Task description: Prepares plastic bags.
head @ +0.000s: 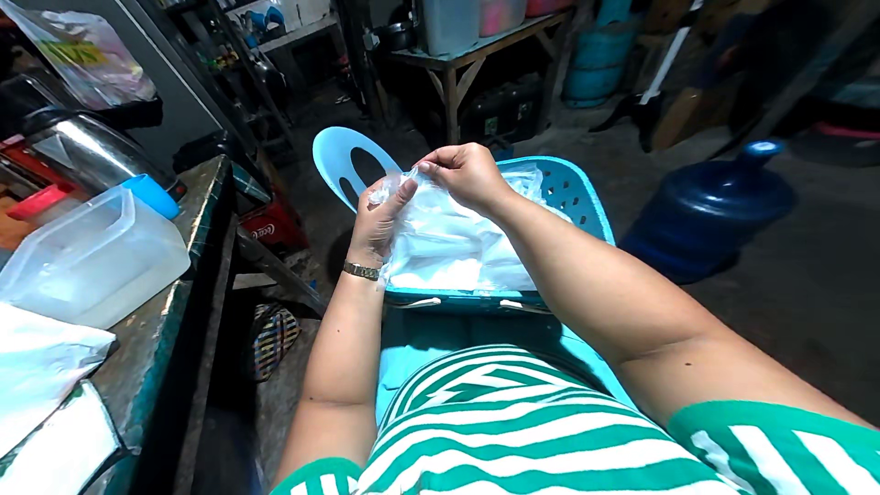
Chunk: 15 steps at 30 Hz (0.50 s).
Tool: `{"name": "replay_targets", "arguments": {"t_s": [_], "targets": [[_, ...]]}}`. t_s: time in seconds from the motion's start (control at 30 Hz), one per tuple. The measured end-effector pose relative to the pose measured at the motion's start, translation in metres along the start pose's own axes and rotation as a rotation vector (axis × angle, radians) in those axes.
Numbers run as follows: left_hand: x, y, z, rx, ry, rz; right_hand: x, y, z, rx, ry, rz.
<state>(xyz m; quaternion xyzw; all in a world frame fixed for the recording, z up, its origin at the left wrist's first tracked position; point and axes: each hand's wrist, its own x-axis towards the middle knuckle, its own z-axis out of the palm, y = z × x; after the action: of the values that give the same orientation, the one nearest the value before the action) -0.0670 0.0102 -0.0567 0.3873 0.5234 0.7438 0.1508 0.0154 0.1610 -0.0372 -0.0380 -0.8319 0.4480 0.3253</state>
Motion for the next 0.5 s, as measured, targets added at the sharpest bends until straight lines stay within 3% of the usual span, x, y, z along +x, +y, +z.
{"name": "replay_targets", "arguments": {"t_s": [0.1, 0.3, 0.4, 0.5], "targets": [[0.000, -0.001, -0.002, -0.018, -0.052, 0.038, -0.001, -0.001, 0.002, 0.046, 0.014, 0.011], [0.002, -0.001, 0.004, 0.051, 0.064, -0.013, 0.000, 0.001, 0.002, 0.054, 0.012, 0.029], [0.000, 0.000, 0.001, -0.023, -0.007, 0.023, 0.000, -0.001, 0.004, 0.081, -0.007, 0.060], [-0.003, -0.002, -0.007, -0.113, -0.151, 0.104, 0.001, -0.001, 0.007, 0.456, -0.010, 0.137]]}}
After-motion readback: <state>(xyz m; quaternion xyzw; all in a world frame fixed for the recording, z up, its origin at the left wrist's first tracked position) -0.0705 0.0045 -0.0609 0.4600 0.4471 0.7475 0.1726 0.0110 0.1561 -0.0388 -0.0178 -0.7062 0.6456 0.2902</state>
